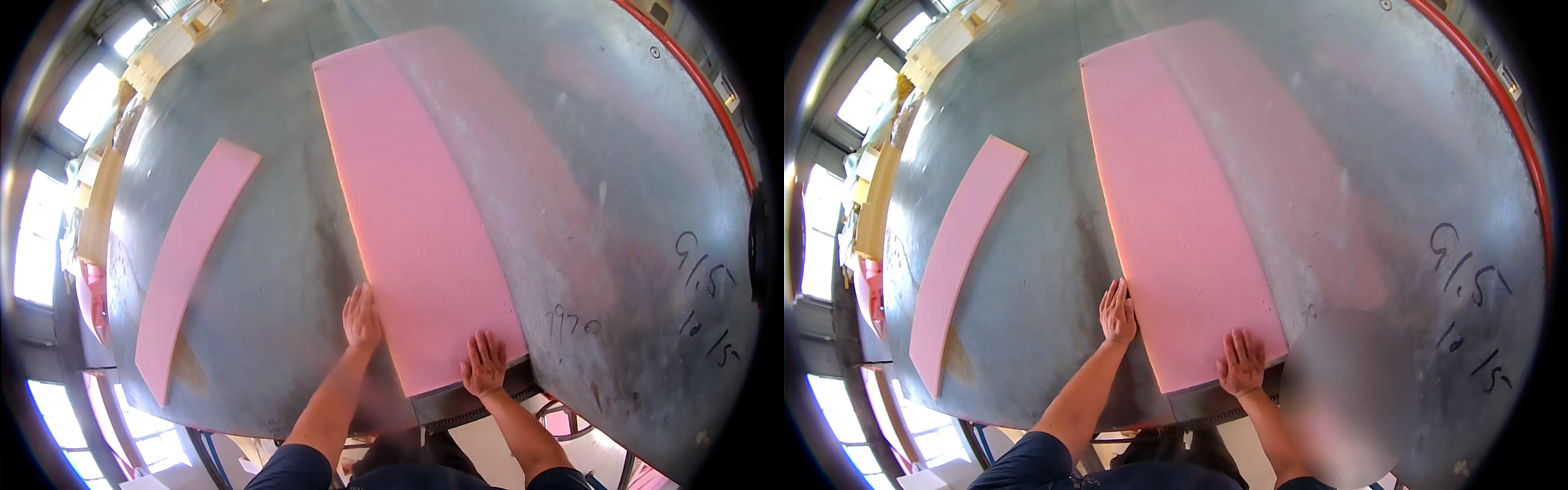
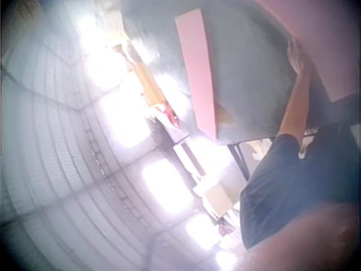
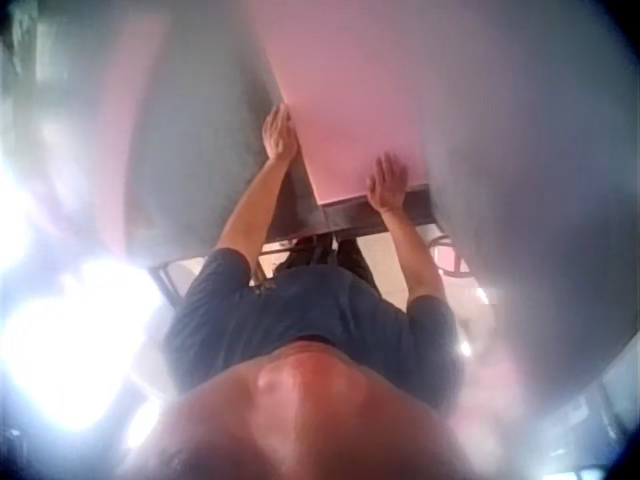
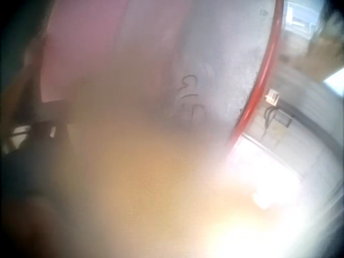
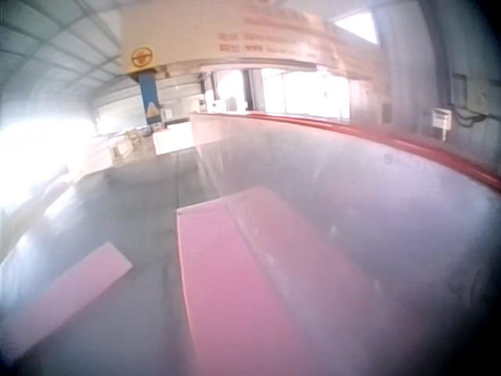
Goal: The person picks up pink foam sheets and places them on a manual cutting table. They align the foam against a guide and operate a lever to cut the sheets into smaller rectangular pieces. The cut pieces are set aside on the table.
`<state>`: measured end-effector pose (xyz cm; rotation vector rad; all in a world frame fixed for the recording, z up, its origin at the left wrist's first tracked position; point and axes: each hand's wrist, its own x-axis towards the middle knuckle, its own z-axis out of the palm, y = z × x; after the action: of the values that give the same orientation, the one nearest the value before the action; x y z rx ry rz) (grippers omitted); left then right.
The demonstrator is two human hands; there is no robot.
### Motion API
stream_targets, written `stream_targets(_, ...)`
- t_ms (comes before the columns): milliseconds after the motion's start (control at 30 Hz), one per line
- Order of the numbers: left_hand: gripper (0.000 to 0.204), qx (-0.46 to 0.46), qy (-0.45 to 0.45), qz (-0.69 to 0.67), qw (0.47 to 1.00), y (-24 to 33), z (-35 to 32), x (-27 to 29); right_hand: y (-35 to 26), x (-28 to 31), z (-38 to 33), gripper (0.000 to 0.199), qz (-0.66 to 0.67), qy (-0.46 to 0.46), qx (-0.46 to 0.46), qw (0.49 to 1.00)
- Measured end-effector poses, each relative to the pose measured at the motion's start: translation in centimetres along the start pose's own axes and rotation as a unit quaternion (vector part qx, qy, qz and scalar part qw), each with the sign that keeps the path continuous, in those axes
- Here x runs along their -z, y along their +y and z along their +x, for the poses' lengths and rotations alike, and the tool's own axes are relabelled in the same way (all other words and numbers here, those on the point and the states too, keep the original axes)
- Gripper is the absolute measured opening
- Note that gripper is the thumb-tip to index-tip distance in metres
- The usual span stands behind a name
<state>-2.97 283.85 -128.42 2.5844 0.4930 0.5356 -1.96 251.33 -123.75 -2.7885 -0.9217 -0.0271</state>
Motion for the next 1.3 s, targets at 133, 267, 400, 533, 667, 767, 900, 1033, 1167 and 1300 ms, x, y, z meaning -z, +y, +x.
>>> stream_targets(133, 0.043, 0.007, 0.005, -0.003, 1.000, -1.2, -1.5, 0.7, -1.9, -0.6, -1.6, 0.060, -0.021, 0.006, 0.002, 1.000)
stream_targets(267, 0.043, 0.005, 0.005, -0.010, 1.000, -2.7, -4.4, 0.9, -3.8, -1.7, -4.6, 0.062, -0.009, 0.018, 0.003, 1.000)
stream_targets(400, 0.043, -0.005, 0.009, 0.011, 1.000, -3.4, -7.3, 1.0, -4.8, -2.4, -7.9, 0.062, 0.009, 0.035, 0.021, 0.999)
stream_targets(533, 0.042, -0.013, 0.024, 0.009, 1.000, -4.4, -10.3, 0.1, -5.2, -4.5, -11.7, 0.060, 0.000, 0.029, 0.047, 0.998)
stream_targets(667, 0.041, -0.009, 0.028, 0.008, 1.000, -4.5, -13.5, -0.7, -5.4, -6.7, -14.9, 0.058, -0.017, 0.023, 0.047, 0.998)
stream_targets(767, 0.041, -0.014, 0.040, 0.005, 0.999, -5.7, -15.5, -1.9, -5.8, -7.8, -16.3, 0.056, -0.020, 0.029, 0.048, 0.998)
stream_targets(900, 0.042, -0.007, 0.046, -0.010, 0.999, -6.7, -17.8, -2.6, -6.5, -9.5, -18.1, 0.056, -0.025, 0.041, 0.053, 0.997)
stream_targets(1033, 0.041, -0.001, 0.040, -0.015, 0.999, -7.6, -20.1, -2.4, -7.9, -10.6, -20.0, 0.055, -0.034, 0.048, 0.055, 0.997)
stream_targets(1167, 0.041, -0.007, 0.049, -0.034, 0.998, -8.9, -21.9, -2.0, -9.2, -11.4, -21.8, 0.055, -0.042, 0.043, 0.058, 0.997)
stream_targets(1300, 0.040, 0.005, 0.049, -0.044, 0.998, -10.1, -23.1, -1.4, -10.6, -12.1, -22.3, 0.055, -0.042, 0.043, 0.056, 0.997)
